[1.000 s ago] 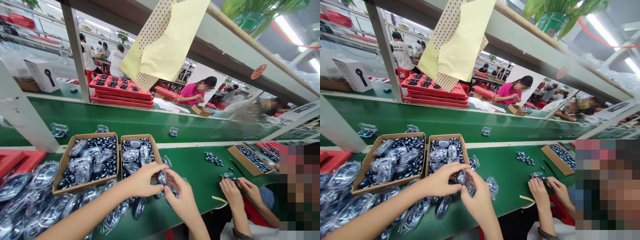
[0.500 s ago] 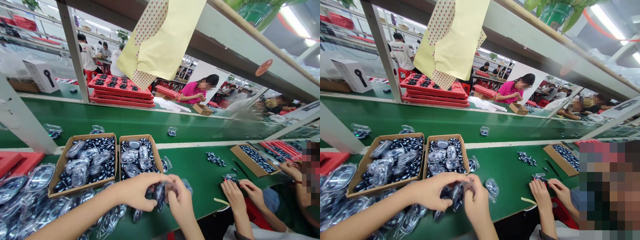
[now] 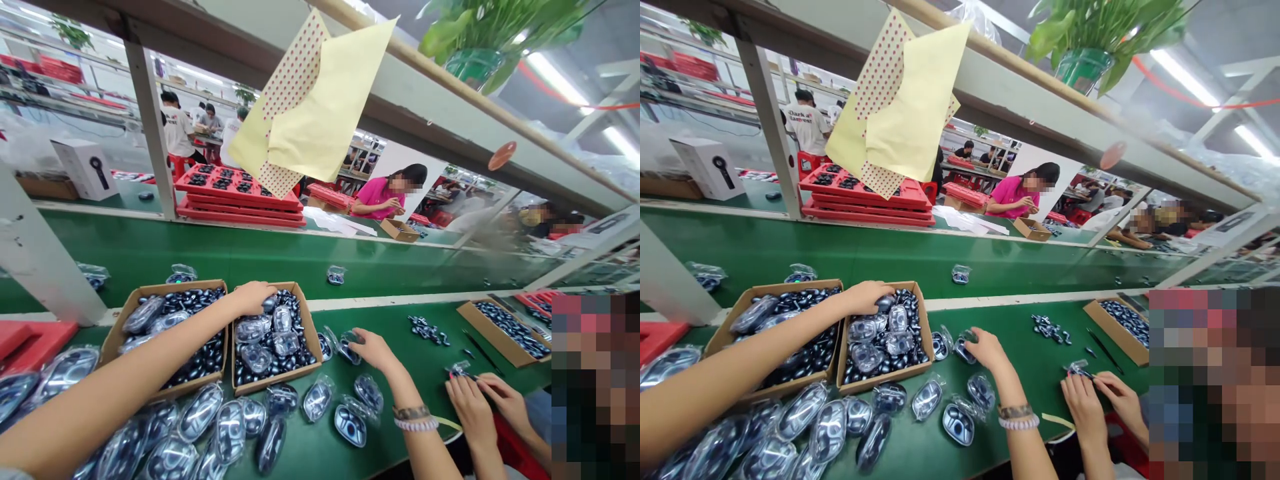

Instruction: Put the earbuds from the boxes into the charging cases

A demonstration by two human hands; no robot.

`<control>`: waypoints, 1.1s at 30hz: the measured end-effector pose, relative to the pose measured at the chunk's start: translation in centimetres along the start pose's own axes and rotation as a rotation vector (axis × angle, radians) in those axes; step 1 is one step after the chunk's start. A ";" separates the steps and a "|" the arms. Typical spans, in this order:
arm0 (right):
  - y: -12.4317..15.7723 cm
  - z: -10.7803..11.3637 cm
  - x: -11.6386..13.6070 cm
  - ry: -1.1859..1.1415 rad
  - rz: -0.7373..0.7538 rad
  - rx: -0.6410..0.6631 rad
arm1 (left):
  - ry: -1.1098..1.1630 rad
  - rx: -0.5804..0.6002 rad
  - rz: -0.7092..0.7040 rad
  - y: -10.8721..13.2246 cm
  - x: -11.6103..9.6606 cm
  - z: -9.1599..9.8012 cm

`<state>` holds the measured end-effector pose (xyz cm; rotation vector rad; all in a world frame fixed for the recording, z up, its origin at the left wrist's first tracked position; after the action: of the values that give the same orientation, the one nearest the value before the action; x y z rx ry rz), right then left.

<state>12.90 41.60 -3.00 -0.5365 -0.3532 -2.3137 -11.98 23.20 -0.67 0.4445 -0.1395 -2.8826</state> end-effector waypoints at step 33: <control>16.3 -10.4 19.0 -1.358 0.214 0.292 | 0.814 -0.403 -0.057 19.8 -9.2 -3.3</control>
<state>9.17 14.80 -1.58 -1.8115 -1.1400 -1.3267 1.60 5.89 1.32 1.4649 0.5724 -2.4369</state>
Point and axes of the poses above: each hand's wrist, its own y-axis away from the middle knuckle, its own z-axis out of the back of the hand, x = y × z, the point moved 5 cm from there along -y, towards the middle knuckle, and after that the axes turned 8 degrees about x, right-handed, at the moved point
